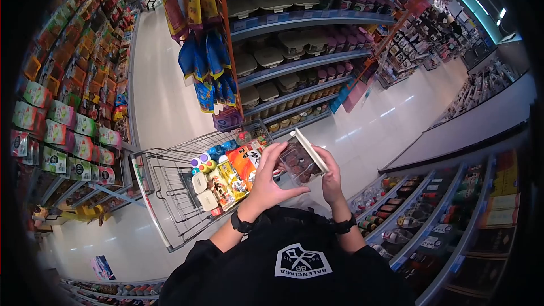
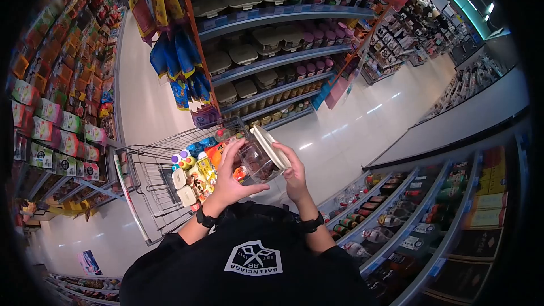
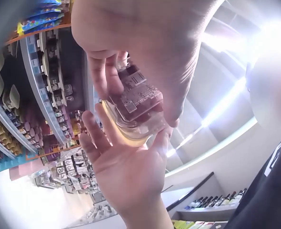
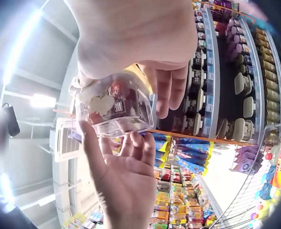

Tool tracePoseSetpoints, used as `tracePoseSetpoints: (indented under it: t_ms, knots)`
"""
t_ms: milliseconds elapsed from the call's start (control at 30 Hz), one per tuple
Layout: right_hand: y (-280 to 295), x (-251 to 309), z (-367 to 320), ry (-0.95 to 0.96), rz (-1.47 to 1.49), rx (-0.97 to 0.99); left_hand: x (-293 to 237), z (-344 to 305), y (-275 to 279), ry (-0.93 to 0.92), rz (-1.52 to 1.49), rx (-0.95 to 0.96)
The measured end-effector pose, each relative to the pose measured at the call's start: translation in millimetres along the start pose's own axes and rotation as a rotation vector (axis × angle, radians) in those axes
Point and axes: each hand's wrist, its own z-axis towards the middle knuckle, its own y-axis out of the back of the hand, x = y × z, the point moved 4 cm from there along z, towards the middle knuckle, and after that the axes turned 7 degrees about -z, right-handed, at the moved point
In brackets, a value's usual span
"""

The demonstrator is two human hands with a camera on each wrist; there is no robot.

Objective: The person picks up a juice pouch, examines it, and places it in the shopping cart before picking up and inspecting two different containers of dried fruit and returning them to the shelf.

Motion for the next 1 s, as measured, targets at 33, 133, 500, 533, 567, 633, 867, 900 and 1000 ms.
tracePoseSetpoints:
  t_ms: [33,133,500,533,567,633,867,900,1000]
  knots:
    - [8.6,0.5,-0.8,0.017,-0.005,-0.021,2.2,3.2,-5.6,0.008,0.000,0.052]
    - [42.9,-35.1,-7.9,-0.101,0.330,-0.136,0.7,14.8,-26.3,-0.083,0.046,0.071]
    - [132.3,-31.2,14.7,-0.392,0.698,0.067,-2.3,28.7,-128.6,-0.076,0.066,0.035]
    - [139.9,-30.2,15.4,-0.381,0.704,0.214,-2.1,30.3,-138.1,-0.069,0.074,0.037]
    - [140.9,-14.2,18.8,-0.452,0.610,0.103,-0.4,30.7,-146.0,-0.020,0.048,-0.020]
    - [156.0,-13.8,20.6,-0.439,0.584,0.165,3.5,31.8,-161.5,0.059,0.028,-0.099]
    - [213.1,-28.7,16.4,-0.322,0.421,0.343,8.1,43.4,-213.2,0.122,0.203,-0.210]
    - [220.1,-31.1,16.8,-0.312,0.442,0.349,4.5,45.7,-221.0,0.139,0.164,-0.229]
    - [241.1,-48.0,18.0,-0.267,0.452,0.353,10.8,46.8,-238.9,0.153,0.155,-0.215]
